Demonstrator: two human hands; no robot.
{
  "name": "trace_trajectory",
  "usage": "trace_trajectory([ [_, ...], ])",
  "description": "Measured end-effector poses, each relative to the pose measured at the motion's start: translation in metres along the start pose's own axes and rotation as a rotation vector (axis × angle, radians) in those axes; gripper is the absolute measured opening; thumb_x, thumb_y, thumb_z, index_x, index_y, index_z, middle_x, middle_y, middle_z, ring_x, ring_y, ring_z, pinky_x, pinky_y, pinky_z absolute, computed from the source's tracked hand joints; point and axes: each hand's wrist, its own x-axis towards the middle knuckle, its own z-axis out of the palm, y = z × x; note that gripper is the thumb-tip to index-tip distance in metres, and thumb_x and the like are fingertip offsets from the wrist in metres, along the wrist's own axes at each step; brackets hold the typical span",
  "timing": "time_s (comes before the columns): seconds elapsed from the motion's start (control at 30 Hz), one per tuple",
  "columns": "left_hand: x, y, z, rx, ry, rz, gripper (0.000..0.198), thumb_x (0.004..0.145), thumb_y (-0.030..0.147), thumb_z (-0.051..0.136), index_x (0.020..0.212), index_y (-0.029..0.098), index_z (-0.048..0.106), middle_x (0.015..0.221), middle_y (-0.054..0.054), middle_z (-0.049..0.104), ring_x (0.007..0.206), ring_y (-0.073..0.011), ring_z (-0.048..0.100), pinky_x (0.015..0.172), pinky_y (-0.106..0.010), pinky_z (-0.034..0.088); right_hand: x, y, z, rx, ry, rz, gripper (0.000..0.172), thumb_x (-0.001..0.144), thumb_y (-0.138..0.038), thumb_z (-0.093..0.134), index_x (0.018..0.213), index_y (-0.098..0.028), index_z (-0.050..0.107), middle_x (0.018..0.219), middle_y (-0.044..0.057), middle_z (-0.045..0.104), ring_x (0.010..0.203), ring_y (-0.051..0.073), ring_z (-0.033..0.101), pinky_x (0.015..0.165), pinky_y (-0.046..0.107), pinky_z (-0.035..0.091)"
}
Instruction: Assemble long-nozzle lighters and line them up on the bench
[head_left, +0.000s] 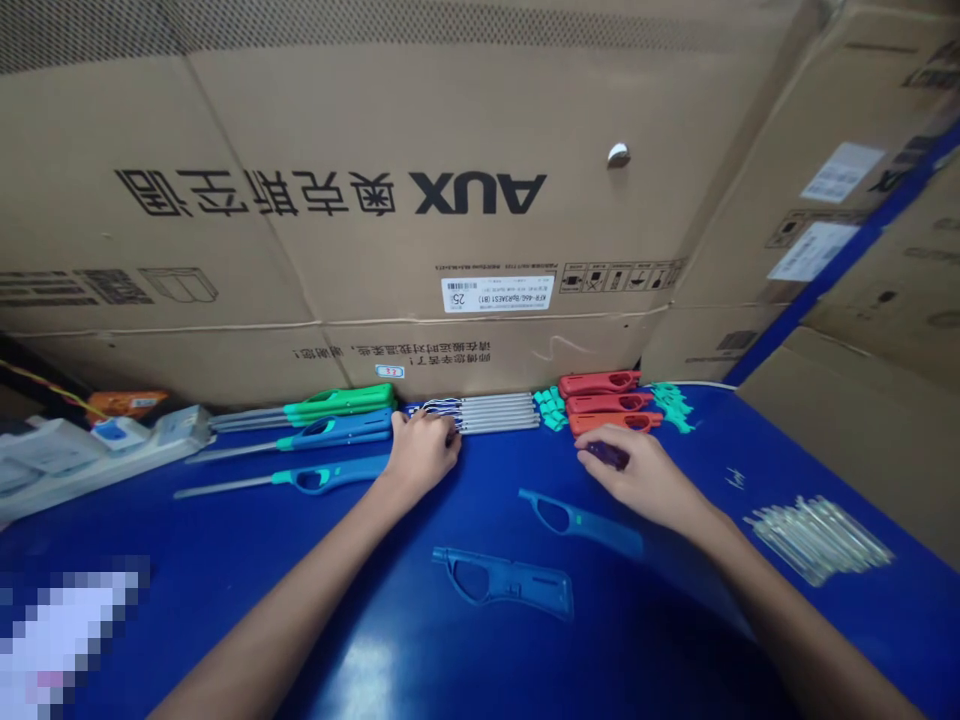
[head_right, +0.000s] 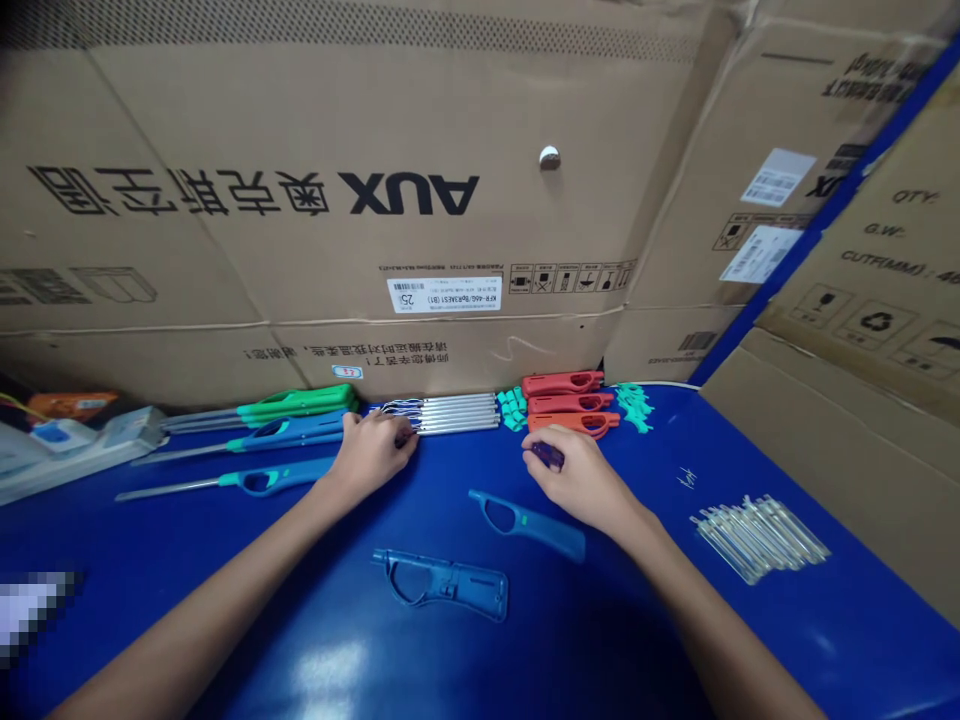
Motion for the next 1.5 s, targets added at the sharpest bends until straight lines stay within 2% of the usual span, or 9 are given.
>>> trace_trajectory([
  [0.27,0.005,0.001,-0.002,0.004,-0.034,-0.038,0.023,0.088,0.027,0.052,0.073,0.02,0.067,0.08,-0.01,0.072,0.086,-0.0305,0.063,0.077,-0.041,0.032,-0.006,0.005,0.007,0.01,-0.061,-0.006,0.015,0.083,-0.028,0.054,0.085,-0.021,0.066,0.081,0.003,0.069,0.067,0.016,0.06,0.062,0.029,0.048],
  [0.73,0.0,0.0,-0.002,-0.066,-0.038,-0.002,0.015,0.086,0.023,0.056,0.077,0.019,0.067,0.087,-0.01,0.072,0.094,-0.0314,0.061,0.08,-0.043,0.033,-0.008,0.002,0.006,-0.021,-0.147,-0.005,0.014,0.085,-0.024,0.053,0.087,-0.02,0.066,0.082,0.003,0.068,0.068,0.016,0.059,0.065,0.028,0.046],
  [0.87,-0.013,0.003,-0.016,-0.122,-0.052,0.064,0.015,0.088,0.027,0.056,0.092,0.018,0.068,0.098,-0.011,0.069,0.102,-0.0313,0.058,0.085,-0.045,0.036,-0.011,0.001,0.001,-0.053,-0.243,0.043,0.016,0.083,-0.03,0.057,0.095,-0.021,0.065,0.088,0.003,0.068,0.072,0.016,0.058,0.067,0.028,0.044],
  [0.97,-0.038,0.004,-0.034,-0.248,-0.16,0.243,0.019,0.089,0.037,0.058,0.1,0.024,0.067,0.105,-0.004,0.067,0.103,-0.0233,0.059,0.093,-0.039,0.039,-0.014,-0.001,-0.003,-0.101,-0.47,0.11,0.034,0.07,-0.037,0.074,0.099,-0.022,0.065,0.094,0.003,0.067,0.082,0.019,0.058,0.07,0.029,0.044],
  [1.03,-0.06,0.0,-0.043,-0.428,-0.336,0.351,0.031,0.083,0.043,0.065,0.107,0.023,0.065,0.11,-0.005,0.065,0.108,-0.0245,0.058,0.098,-0.04,0.04,-0.014,-0.005,-0.005,-0.167,-0.601,0.165,0.039,0.061,-0.036,0.08,0.094,-0.022,0.066,0.093,0.003,0.066,0.084,0.021,0.058,0.069,0.028,0.042],
  [1.13,-0.089,-0.009,-0.045,-0.514,-0.518,0.274,0.071,0.068,0.051,0.078,0.129,0.024,0.053,0.127,-0.009,0.057,0.125,-0.0334,0.046,0.103,-0.047,0.04,-0.015,-0.012,-0.006,-0.239,-0.663,0.196,0.03,0.061,-0.031,0.078,0.087,-0.021,0.065,0.09,0.003,0.064,0.083,0.021,0.057,0.066,0.028,0.038],
  [1.2,-0.103,-0.015,-0.042,-0.515,-0.568,0.216,0.08,0.065,0.046,0.081,0.135,0.025,0.048,0.134,-0.009,0.05,0.131,-0.0361,0.039,0.107,-0.051,0.036,-0.017,-0.017,-0.005,-0.24,-0.653,0.166,0.026,0.063,-0.03,0.075,0.085,-0.021,0.064,0.09,0.003,0.064,0.084,0.021,0.056,0.067,0.028,0.038],
  [1.37,-0.113,-0.02,-0.034,-0.558,-0.487,0.207,0.033,0.083,0.025,0.063,0.116,0.025,0.059,0.122,-0.006,0.054,0.119,-0.0249,0.051,0.104,-0.042,0.042,-0.03,-0.04,0.01,-0.103,-0.577,0.097,0.029,0.061,-0.032,0.073,0.087,-0.023,0.065,0.086,0.0,0.065,0.08,0.018,0.057,0.068,0.025,0.038],
  [1.5,-0.114,-0.017,-0.03,-0.545,-0.411,0.233,0.02,0.089,0.023,0.056,0.107,0.023,0.063,0.111,-0.005,0.059,0.109,-0.0217,0.056,0.102,-0.041,0.043,-0.041,-0.057,0.034,-0.081,-0.558,-0.069,0.023,0.068,-0.032,0.07,0.089,-0.023,0.067,0.085,-0.002,0.064,0.072,0.013,0.056,0.065,0.024,0.036],
])
